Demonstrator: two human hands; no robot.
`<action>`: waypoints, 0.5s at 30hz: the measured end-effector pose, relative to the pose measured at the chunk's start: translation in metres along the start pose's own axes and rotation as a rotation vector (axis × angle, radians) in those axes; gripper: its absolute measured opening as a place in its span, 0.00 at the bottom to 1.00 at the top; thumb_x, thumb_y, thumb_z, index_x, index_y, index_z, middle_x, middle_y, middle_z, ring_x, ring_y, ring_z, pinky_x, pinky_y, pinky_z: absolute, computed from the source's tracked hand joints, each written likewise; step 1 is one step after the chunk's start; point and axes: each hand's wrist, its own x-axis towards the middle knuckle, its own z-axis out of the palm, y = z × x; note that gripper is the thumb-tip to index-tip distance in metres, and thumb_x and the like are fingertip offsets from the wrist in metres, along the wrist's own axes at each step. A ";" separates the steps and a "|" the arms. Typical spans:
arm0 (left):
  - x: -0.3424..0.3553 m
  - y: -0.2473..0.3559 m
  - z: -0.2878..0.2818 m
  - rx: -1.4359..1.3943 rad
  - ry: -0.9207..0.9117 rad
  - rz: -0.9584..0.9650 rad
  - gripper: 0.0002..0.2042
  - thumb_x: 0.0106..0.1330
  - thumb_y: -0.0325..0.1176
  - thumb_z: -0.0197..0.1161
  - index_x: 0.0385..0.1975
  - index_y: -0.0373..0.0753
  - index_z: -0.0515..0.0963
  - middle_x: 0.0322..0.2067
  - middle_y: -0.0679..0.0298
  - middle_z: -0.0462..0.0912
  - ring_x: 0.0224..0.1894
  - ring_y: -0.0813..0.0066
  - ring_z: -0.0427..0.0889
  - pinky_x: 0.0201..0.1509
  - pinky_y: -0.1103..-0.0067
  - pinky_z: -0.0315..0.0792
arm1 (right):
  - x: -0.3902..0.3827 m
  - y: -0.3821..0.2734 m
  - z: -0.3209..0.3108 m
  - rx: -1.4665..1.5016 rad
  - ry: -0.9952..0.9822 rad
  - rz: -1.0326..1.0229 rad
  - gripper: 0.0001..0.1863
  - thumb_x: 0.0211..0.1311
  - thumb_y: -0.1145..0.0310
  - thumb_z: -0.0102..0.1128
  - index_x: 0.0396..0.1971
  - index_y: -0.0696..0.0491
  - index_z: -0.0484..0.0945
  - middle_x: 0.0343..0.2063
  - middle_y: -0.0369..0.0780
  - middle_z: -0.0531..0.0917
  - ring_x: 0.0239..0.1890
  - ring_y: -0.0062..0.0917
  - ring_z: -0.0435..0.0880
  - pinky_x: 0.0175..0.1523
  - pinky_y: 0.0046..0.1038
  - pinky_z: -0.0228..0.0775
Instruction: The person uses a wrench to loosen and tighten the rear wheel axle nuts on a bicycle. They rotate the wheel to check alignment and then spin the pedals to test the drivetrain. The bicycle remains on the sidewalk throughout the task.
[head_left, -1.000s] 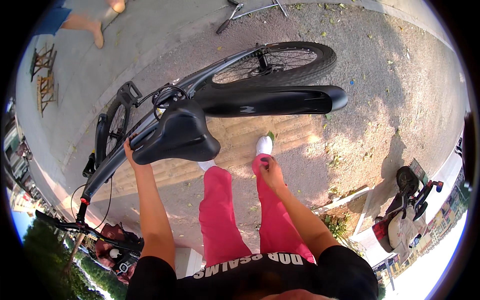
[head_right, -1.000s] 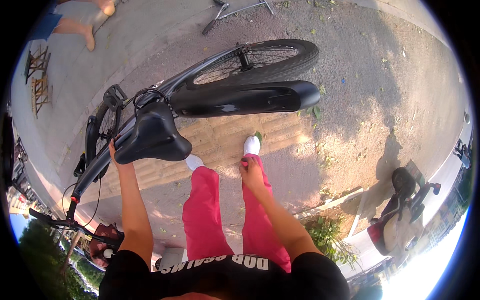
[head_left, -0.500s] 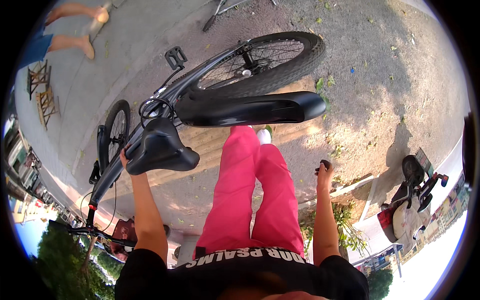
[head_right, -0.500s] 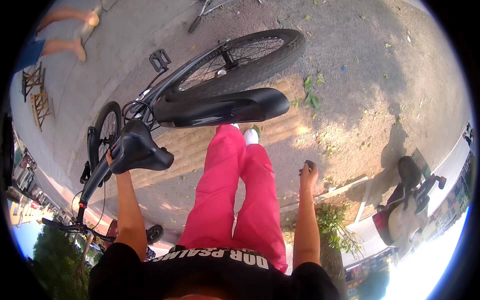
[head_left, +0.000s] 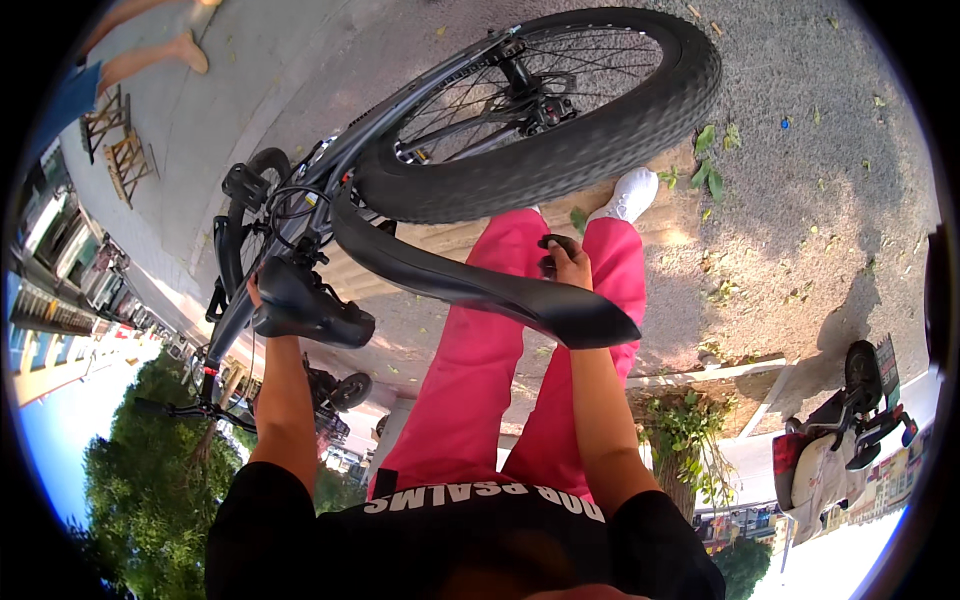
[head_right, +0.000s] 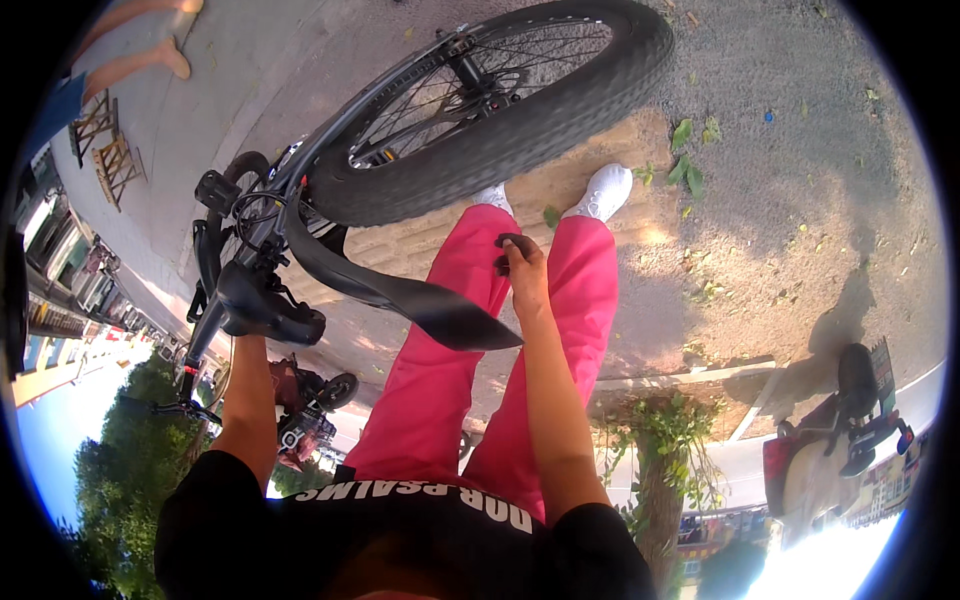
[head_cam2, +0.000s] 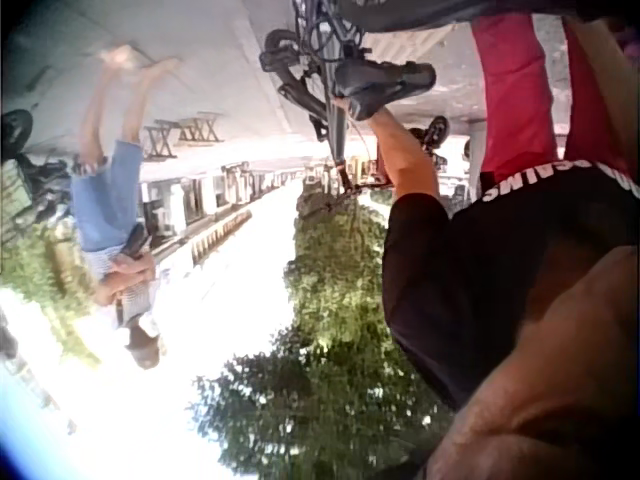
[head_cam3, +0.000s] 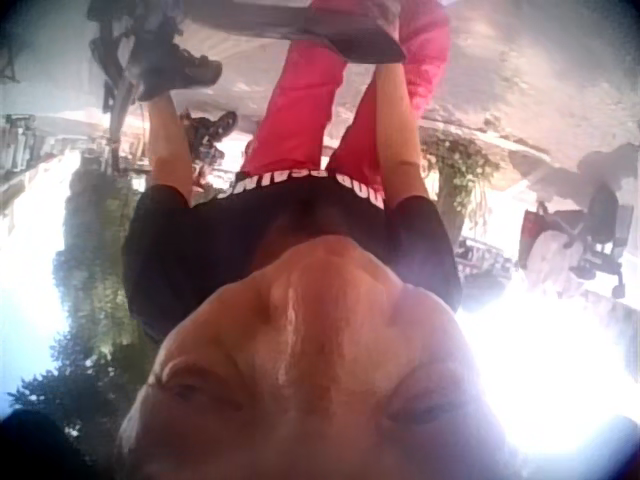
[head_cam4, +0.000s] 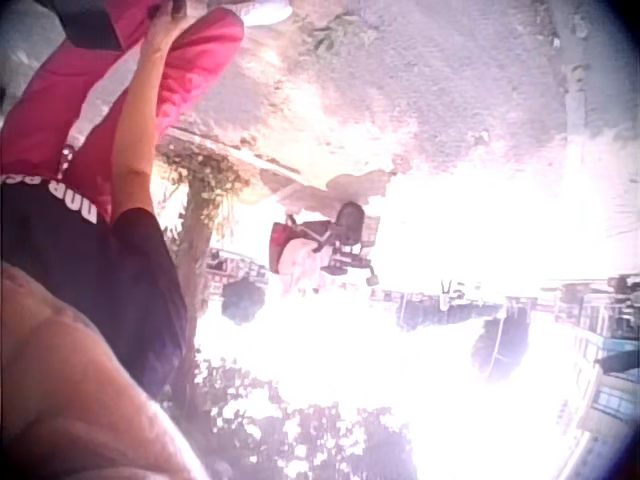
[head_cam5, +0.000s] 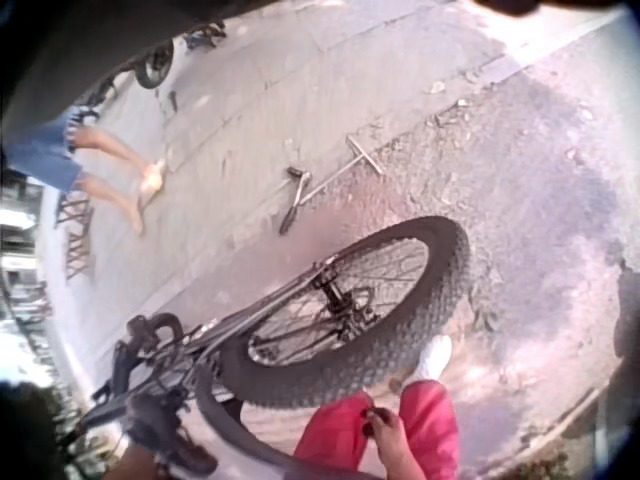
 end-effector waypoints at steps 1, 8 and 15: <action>-0.003 0.004 0.002 0.022 0.010 -0.002 0.12 0.60 0.41 0.54 0.29 0.37 0.75 0.30 0.59 0.78 0.38 0.63 0.77 0.51 0.67 0.70 | 0.007 0.008 0.000 0.014 -0.019 0.007 0.10 0.62 0.71 0.49 0.40 0.59 0.76 0.32 0.38 0.81 0.23 0.18 0.75 0.28 0.21 0.69; -0.021 0.020 0.008 0.138 0.054 -0.012 0.13 0.60 0.41 0.54 0.29 0.37 0.75 0.30 0.59 0.78 0.38 0.63 0.77 0.51 0.67 0.70 | 0.026 0.036 -0.028 -0.006 0.000 0.019 0.10 0.61 0.70 0.49 0.39 0.57 0.76 0.31 0.36 0.81 0.22 0.17 0.74 0.29 0.19 0.68; -0.020 0.030 0.022 0.180 0.050 -0.022 0.13 0.59 0.42 0.55 0.29 0.37 0.74 0.30 0.59 0.78 0.38 0.63 0.77 0.50 0.67 0.70 | 0.028 0.028 -0.023 0.044 0.001 -0.018 0.11 0.61 0.70 0.49 0.38 0.59 0.76 0.31 0.37 0.80 0.24 0.17 0.74 0.31 0.20 0.69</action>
